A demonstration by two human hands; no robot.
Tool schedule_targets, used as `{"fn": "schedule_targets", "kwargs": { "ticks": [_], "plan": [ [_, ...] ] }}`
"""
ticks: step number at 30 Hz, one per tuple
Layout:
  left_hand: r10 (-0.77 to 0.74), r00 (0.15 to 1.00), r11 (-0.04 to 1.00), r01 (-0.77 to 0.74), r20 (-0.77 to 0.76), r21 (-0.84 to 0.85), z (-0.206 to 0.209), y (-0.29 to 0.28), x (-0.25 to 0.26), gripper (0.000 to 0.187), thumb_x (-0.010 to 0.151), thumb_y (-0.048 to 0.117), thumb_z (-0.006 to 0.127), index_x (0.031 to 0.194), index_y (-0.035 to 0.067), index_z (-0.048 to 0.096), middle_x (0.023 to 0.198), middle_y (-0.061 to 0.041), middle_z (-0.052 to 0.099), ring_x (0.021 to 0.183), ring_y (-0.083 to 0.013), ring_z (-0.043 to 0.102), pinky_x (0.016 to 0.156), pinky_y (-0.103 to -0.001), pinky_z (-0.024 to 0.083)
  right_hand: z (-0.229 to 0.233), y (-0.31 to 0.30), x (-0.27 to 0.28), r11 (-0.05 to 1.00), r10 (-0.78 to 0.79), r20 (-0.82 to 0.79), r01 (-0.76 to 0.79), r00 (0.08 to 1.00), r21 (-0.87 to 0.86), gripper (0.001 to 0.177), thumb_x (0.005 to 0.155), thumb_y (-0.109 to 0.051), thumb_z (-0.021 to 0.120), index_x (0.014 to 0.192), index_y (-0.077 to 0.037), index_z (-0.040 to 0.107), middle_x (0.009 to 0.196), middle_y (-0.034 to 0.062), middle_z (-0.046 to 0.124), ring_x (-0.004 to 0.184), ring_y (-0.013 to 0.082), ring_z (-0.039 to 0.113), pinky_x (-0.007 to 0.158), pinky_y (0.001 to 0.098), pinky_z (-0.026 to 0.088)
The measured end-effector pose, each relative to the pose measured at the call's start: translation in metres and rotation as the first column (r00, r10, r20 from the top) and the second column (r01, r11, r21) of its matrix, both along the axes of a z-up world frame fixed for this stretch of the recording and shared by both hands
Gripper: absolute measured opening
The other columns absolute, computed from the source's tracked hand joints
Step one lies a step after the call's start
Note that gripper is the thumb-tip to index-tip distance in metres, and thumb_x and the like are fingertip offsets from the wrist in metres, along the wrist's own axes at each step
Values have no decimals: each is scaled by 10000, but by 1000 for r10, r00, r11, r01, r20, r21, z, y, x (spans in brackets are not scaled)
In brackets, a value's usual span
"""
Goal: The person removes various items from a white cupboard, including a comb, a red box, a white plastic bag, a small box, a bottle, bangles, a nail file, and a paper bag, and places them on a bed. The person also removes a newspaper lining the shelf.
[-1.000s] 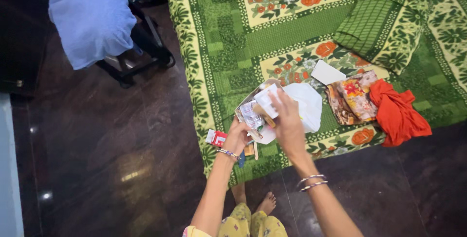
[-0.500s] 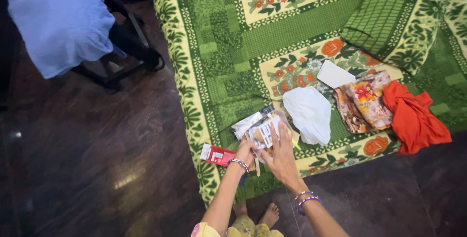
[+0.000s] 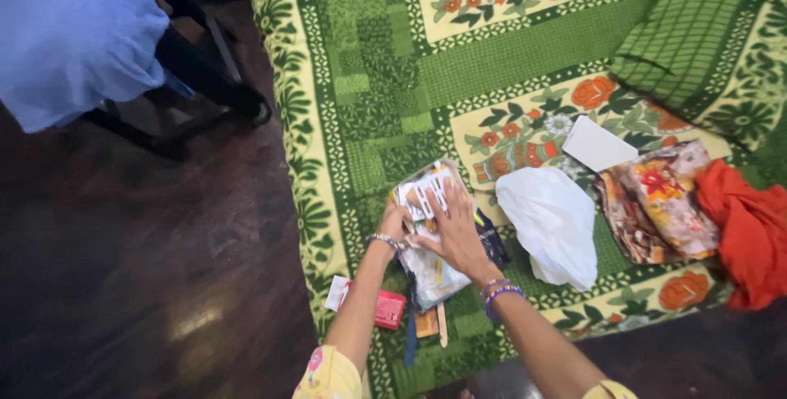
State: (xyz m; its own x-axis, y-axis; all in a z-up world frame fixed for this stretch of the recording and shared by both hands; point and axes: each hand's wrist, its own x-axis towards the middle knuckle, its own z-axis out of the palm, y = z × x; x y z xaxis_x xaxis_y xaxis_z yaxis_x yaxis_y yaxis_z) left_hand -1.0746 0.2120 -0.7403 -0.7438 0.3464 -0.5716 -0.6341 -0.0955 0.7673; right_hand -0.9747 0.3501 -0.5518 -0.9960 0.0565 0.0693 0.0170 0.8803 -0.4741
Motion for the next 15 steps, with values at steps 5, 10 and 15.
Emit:
{"fn": "schedule_targets", "kwargs": {
  "ticks": [5, 10, 15],
  "plan": [
    [-25, 997, 1000, 26, 76, -13, -10, 9, -41, 555, 697, 43, 532, 1242, 104, 449, 931, -100, 575, 736, -223, 601, 608, -359, 551, -51, 6, -28, 1000, -15, 47, 14, 999, 15, 1048, 853, -666, 653, 1629, -131, 196, 1671, 289, 84, 1526, 520, 106, 1190, 643, 136],
    [-113, 988, 974, 90, -104, -210, -7, 6, -29, 507, 837, 177, 637, 1290, 24, 468, 1142, -153, 628, 1010, -242, 620, 885, -359, 498, -55, 1, -26, 999, -35, 82, 36, 996, -15, 1060, 847, -675, 648, 1635, -145, 176, 1675, 271, 97, 1531, 509, 118, 1194, 649, 165],
    [-37, 945, 952, -67, -326, -300, 4, -2, -16, 684, 832, 144, 588, 1462, 2, 361, 1414, -232, 549, 1298, -347, 552, 1095, -406, 442, -17, -1, -13, 994, -107, 112, 109, 988, -19, 1116, 814, -687, 651, 1618, -103, 143, 1675, 261, 74, 1525, 475, 132, 1163, 661, 176]
  ]
}}
